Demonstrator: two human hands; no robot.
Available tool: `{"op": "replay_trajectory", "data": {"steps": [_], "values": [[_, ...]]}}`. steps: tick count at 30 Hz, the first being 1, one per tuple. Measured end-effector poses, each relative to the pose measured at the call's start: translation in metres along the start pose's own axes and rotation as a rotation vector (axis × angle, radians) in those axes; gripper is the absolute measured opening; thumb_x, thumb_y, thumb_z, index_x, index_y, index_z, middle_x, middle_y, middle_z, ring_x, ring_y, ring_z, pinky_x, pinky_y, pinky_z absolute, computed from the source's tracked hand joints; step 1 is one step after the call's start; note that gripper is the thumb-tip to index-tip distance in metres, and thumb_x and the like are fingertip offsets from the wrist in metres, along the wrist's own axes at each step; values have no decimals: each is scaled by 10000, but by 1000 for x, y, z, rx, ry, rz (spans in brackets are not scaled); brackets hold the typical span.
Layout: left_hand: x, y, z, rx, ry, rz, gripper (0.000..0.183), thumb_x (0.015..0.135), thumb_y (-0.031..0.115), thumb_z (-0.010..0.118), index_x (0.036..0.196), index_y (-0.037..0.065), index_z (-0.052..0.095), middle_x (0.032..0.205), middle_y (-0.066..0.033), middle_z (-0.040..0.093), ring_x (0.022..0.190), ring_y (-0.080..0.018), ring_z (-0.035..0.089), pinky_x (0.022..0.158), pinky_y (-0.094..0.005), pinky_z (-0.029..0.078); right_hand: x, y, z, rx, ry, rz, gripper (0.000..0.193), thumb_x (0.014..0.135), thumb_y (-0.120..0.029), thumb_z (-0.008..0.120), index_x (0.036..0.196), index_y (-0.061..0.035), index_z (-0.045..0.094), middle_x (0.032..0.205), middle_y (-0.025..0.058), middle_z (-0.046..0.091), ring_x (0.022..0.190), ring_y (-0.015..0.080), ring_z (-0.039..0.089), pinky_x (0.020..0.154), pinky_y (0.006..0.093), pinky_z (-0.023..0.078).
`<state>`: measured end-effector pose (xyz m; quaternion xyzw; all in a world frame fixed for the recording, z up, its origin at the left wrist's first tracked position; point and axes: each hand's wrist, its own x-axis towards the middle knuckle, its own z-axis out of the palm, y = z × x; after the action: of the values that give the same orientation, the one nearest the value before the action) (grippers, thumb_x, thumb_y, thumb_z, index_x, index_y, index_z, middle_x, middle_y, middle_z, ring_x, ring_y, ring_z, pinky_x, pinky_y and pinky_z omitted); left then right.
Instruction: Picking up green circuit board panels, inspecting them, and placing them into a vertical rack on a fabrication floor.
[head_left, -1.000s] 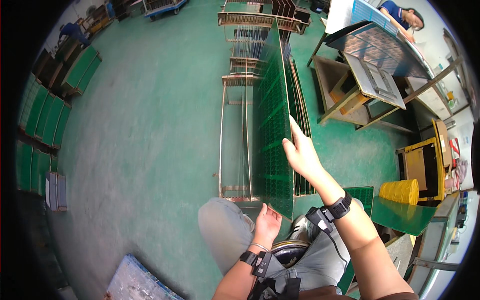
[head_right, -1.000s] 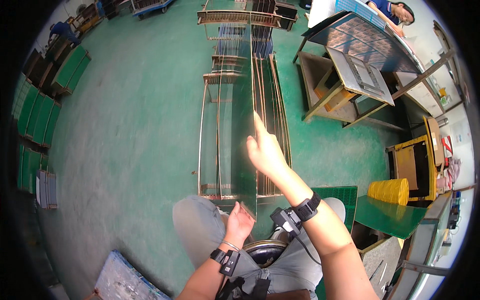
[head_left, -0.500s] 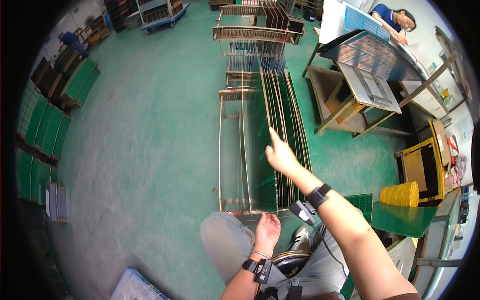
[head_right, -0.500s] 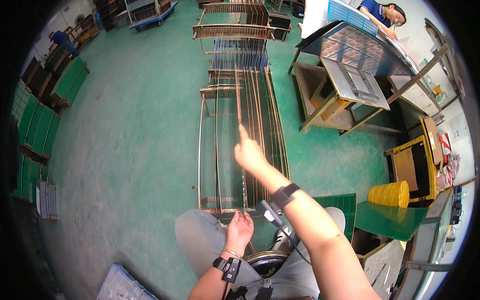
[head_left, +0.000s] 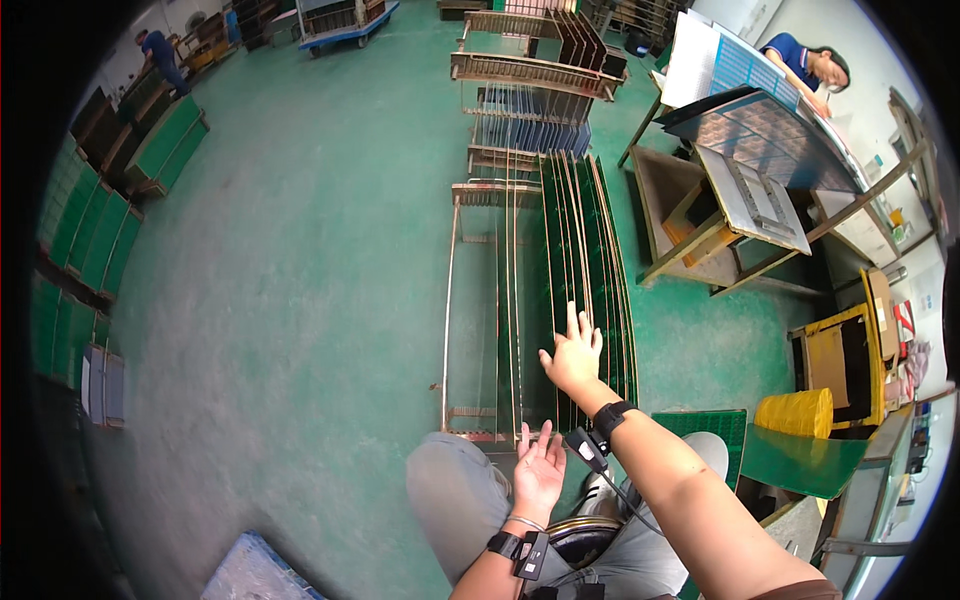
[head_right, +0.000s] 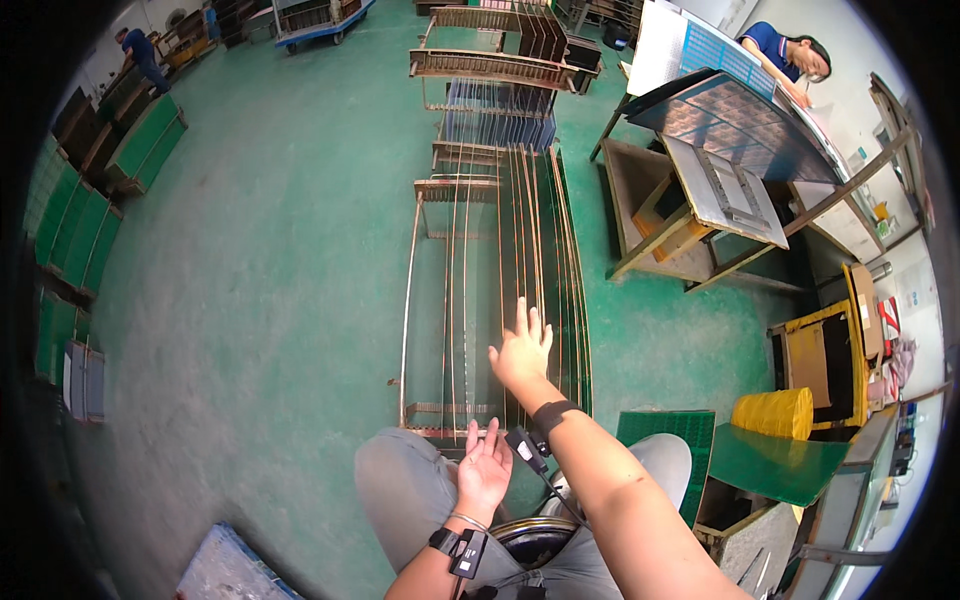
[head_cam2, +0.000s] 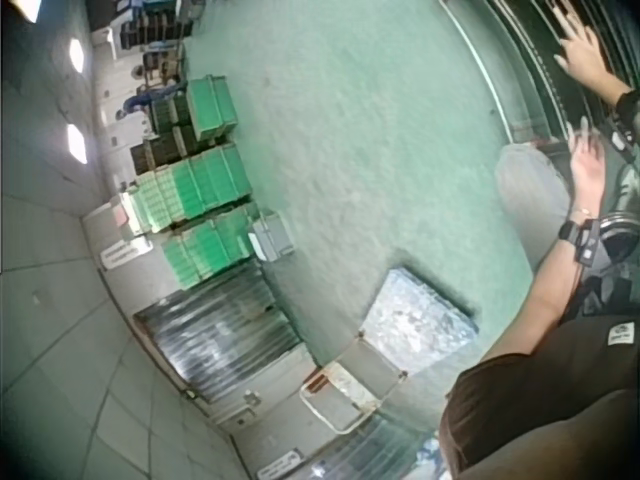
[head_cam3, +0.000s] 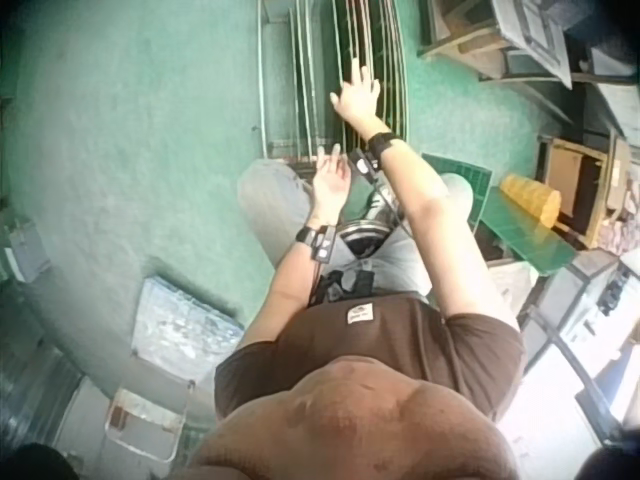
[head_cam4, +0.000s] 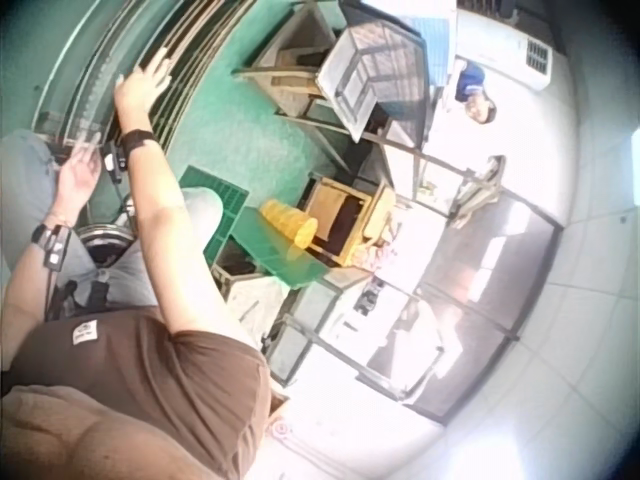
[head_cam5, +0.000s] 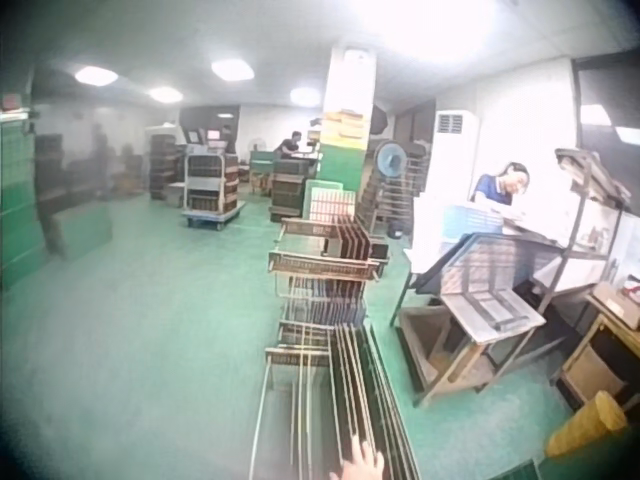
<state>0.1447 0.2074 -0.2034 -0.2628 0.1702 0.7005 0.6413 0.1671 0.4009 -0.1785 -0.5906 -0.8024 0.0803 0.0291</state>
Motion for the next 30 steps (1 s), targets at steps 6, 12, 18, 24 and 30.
{"op": "replay_trajectory", "data": {"steps": [6,12,18,24,30], "values": [[3,-8,7,40,60,3,427,870,115,481,1270,252,414,1166,-68,518,966,-199,522,861,-340,443,5,3,-12,-71,-12,11,232,799,-229,548,892,-56,671,1381,168,323,1312,282,238,1027,524,201],[8,-11,-16,90,257,-43,218,818,121,616,1024,115,546,931,-45,520,859,-182,526,789,-327,471,-27,24,-184,403,233,-137,347,823,-197,526,998,100,573,1026,257,581,979,362,568,873,375,441],[-42,-24,35,203,-35,-344,308,846,309,584,987,43,520,1057,-93,518,1046,-245,489,949,-372,405,-158,97,-304,778,365,-46,321,863,-130,488,1104,78,527,926,38,583,833,104,511,740,235,396],[-91,-43,81,183,-496,-351,282,902,269,493,1142,119,490,1184,-76,515,1143,-237,452,979,-422,368,-264,119,-255,1239,735,153,252,880,-205,503,1019,-1,556,907,23,575,778,92,507,699,249,406],[-114,-4,103,355,-294,-79,272,891,171,521,1159,149,479,1145,-35,531,1068,-226,502,913,-433,426,-291,144,-238,1915,249,-54,544,852,-210,580,1294,9,351,1237,92,495,1087,245,511,961,373,395]]}}
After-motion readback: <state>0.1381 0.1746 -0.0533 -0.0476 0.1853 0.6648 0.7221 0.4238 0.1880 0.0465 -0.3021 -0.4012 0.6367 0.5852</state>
